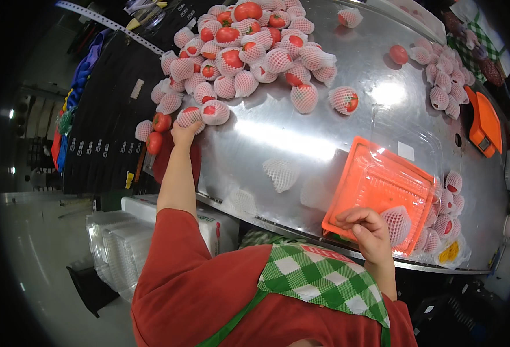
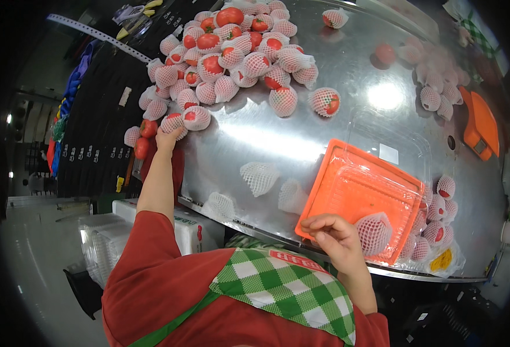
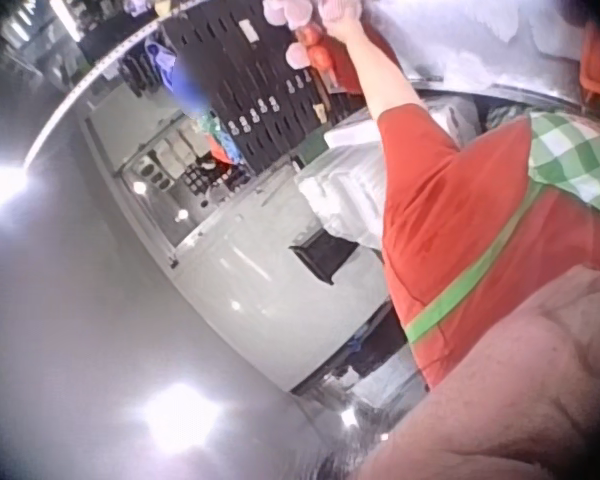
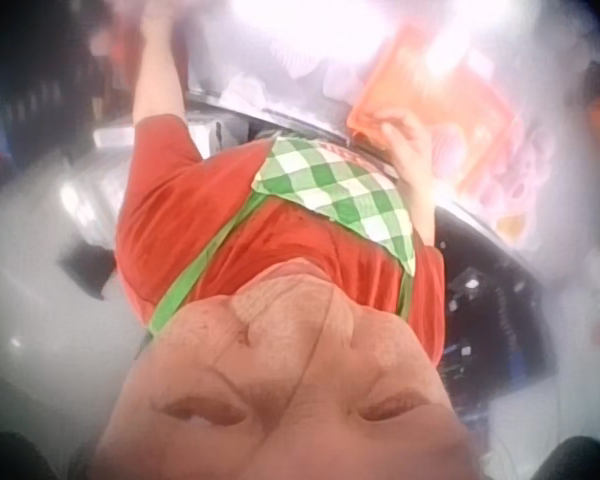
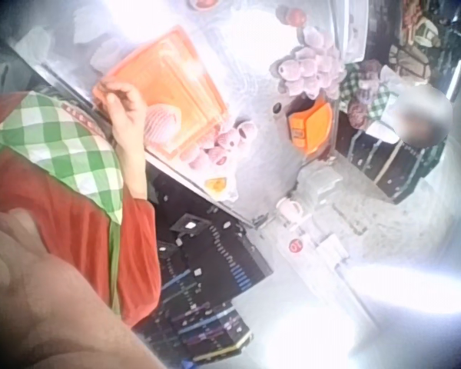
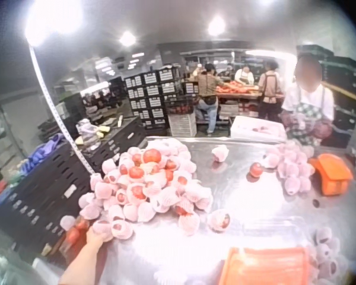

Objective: The person removes foam nets from individual tomatoes and places them into a clear plastic tray. The person then closes the tray and sets it aside before repeating the process with a new tray.

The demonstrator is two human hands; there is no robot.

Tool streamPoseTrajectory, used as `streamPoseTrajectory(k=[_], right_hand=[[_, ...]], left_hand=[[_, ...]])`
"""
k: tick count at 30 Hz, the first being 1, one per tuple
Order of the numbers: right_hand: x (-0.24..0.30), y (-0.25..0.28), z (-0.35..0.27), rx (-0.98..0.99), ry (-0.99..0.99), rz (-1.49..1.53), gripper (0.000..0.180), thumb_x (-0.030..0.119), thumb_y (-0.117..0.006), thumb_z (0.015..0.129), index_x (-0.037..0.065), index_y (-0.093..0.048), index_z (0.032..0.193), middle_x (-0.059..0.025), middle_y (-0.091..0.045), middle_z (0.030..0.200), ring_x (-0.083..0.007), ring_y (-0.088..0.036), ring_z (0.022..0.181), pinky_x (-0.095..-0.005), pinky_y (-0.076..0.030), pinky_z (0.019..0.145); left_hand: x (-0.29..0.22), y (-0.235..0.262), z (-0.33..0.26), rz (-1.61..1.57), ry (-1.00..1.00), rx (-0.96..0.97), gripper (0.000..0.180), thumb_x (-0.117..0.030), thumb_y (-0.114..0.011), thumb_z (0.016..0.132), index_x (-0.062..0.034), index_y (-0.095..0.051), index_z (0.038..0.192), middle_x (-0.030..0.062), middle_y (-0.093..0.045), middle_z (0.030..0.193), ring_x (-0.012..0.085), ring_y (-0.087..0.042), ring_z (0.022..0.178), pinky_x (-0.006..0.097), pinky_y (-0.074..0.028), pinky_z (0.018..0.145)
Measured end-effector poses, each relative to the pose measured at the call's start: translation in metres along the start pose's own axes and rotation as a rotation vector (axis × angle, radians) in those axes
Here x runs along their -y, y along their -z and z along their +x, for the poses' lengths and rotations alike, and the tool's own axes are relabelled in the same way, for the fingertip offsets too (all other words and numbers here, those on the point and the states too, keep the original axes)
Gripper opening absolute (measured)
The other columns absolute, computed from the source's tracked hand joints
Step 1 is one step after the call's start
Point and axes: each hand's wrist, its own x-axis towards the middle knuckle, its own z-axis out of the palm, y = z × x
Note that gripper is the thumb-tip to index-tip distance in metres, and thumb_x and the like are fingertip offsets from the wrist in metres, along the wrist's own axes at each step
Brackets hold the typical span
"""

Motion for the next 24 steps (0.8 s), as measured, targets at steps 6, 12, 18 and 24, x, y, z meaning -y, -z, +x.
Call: streamPoseTrajectory(k=[6,12,18,24], right_hand=[[-0.007,0.0,-0.011,0.09,0.014,-0.017,0.016,0.006,-0.058,0.093,-0.001,-0.06,0.107,-0.0118,-0.064,0.114,-0.0176,-0.062,0.102,-0.0311,-0.049,0.089],[-0.027,0.007,-0.007,0.083,-0.101,-0.073,0.027,0.014,-0.055,0.097,0.0,-0.055,0.12,-0.0108,-0.062,0.119,-0.0168,-0.061,0.103,-0.0306,-0.049,0.089],[-0.009,-0.026,0.013,-0.034,0.012,0.051,0.058,0.029,-0.056,0.098,0.007,-0.032,0.146,-0.0103,-0.049,0.135,-0.0175,-0.052,0.117,-0.0298,-0.046,0.093],[-0.014,-0.021,-0.002,-0.143,0.239,0.013,0.061,0.024,-0.059,0.096,0.004,-0.031,0.146,-0.0101,-0.045,0.135,-0.0211,-0.05,0.121,-0.0345,-0.043,0.101]], left_hand=[[-0.041,0.013,-0.088,-0.874,0.143,0.2,0.07,0.006,-0.076,0.07,-0.0029,-0.04,0.129,0.0094,-0.058,0.119,0.0233,-0.062,0.106,0.036,-0.054,0.09],[-0.126,0.021,-0.236,-0.993,-0.276,0.478,0.086,0.005,-0.081,0.064,-0.0038,-0.036,0.136,0.0092,-0.053,0.129,0.0207,-0.055,0.116,0.036,-0.047,0.099],[-0.205,0.006,-0.368,-1.026,-0.673,0.731,0.094,0.003,-0.083,0.063,-0.0066,-0.033,0.142,0.0103,-0.045,0.139,0.0208,-0.049,0.125,0.036,-0.042,0.106],[-0.229,0.004,-0.403,-1.042,-0.532,0.934,0.099,-0.007,-0.086,0.066,-0.0066,-0.027,0.146,0.0144,-0.039,0.143,0.0233,-0.048,0.127,0.037,-0.043,0.106]])
